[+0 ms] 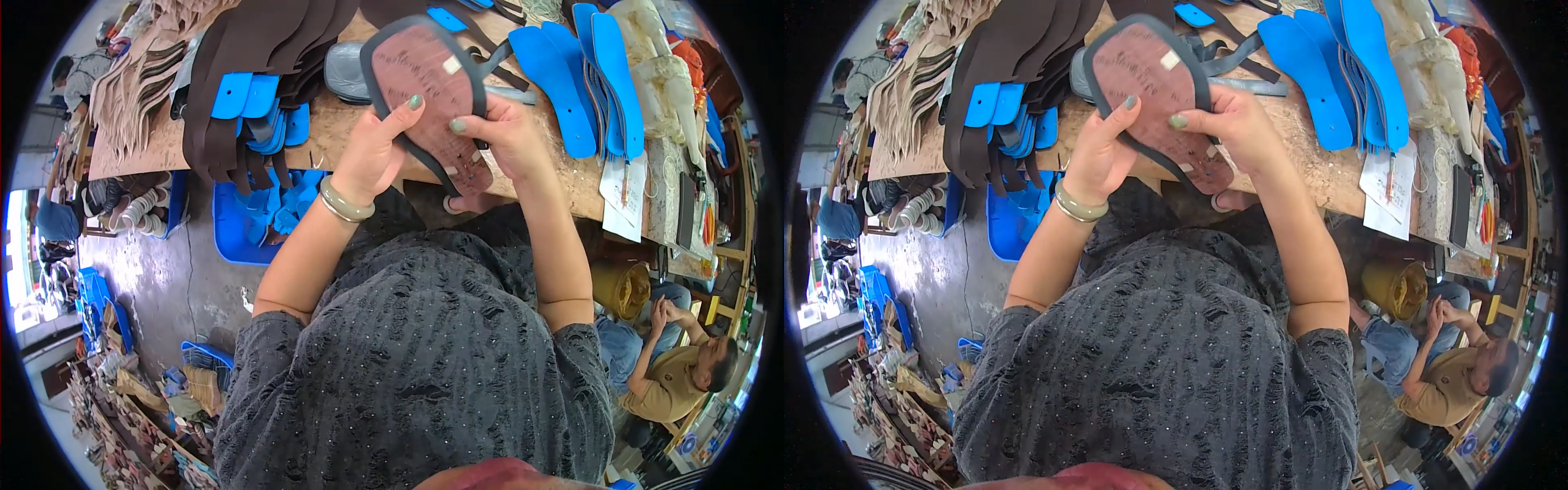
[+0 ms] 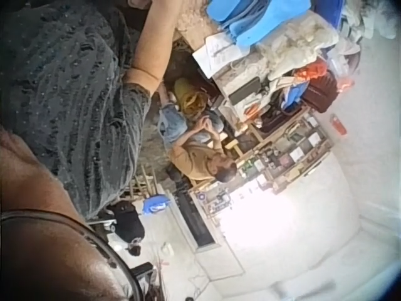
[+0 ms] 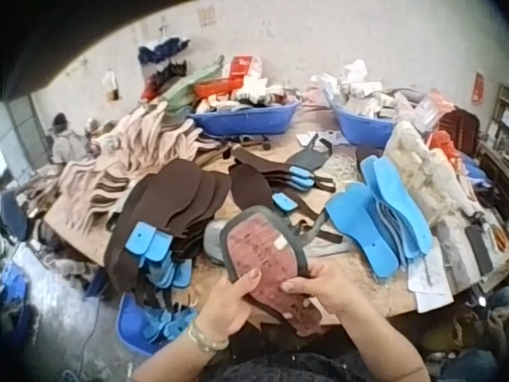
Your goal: Assembling shoe components by attaching leather pieces to a sole template.
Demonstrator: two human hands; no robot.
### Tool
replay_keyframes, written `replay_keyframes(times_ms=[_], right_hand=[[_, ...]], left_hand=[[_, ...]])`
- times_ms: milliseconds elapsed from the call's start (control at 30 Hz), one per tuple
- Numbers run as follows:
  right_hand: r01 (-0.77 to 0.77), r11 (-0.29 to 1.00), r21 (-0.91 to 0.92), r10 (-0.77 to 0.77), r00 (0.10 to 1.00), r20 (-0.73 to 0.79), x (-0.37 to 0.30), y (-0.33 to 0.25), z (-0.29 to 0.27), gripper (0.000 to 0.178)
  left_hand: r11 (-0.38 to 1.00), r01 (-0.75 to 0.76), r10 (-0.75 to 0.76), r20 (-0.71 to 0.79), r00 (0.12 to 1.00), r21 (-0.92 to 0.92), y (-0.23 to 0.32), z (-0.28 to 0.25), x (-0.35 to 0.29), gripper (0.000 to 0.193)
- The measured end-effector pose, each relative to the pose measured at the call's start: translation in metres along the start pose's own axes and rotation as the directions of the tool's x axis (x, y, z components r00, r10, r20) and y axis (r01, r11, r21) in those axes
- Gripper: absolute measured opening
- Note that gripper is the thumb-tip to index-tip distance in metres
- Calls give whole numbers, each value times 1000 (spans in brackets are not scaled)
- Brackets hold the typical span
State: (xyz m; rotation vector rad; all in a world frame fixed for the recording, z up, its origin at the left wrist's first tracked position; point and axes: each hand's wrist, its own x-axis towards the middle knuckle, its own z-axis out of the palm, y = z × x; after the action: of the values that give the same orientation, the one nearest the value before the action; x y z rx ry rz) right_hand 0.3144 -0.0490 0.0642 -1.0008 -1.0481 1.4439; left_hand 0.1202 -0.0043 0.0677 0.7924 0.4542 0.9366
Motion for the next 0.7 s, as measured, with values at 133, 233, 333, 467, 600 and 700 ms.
replay_keyframes(times_ms=[133, 233, 333, 467, 600, 700], right_hand=[[-65, 983, -174, 60, 998, -34, -11, -13, 15, 28], [-135, 913, -386, 136, 990, -26, -20, -9, -6, 31], [-160, 987, -28, 162, 966, 201, -46, 14, -34, 53], [-253, 967, 28, 254, 966, -42, -53, 17, -7, 58], [-71, 986, -153, 46, 987, -156, -25, 4, -13, 52], [149, 823, -548, -287, 942, -175, 19, -34, -24, 46]], left_hand=[[958, 119, -81, 151, 985, -262, 11, -9, 3, 33], [930, 121, -77, 136, 988, -348, 7, -4, -7, 34], [878, 110, -63, 116, 991, -465, 12, -18, -5, 35], [962, -54, 65, 32, 997, -268, 9, -36, 4, 37], [942, -175, 218, -126, 968, 287, 14, -47, 20, 42], [849, -212, 339, -192, 921, 484, 18, -52, 16, 39]])
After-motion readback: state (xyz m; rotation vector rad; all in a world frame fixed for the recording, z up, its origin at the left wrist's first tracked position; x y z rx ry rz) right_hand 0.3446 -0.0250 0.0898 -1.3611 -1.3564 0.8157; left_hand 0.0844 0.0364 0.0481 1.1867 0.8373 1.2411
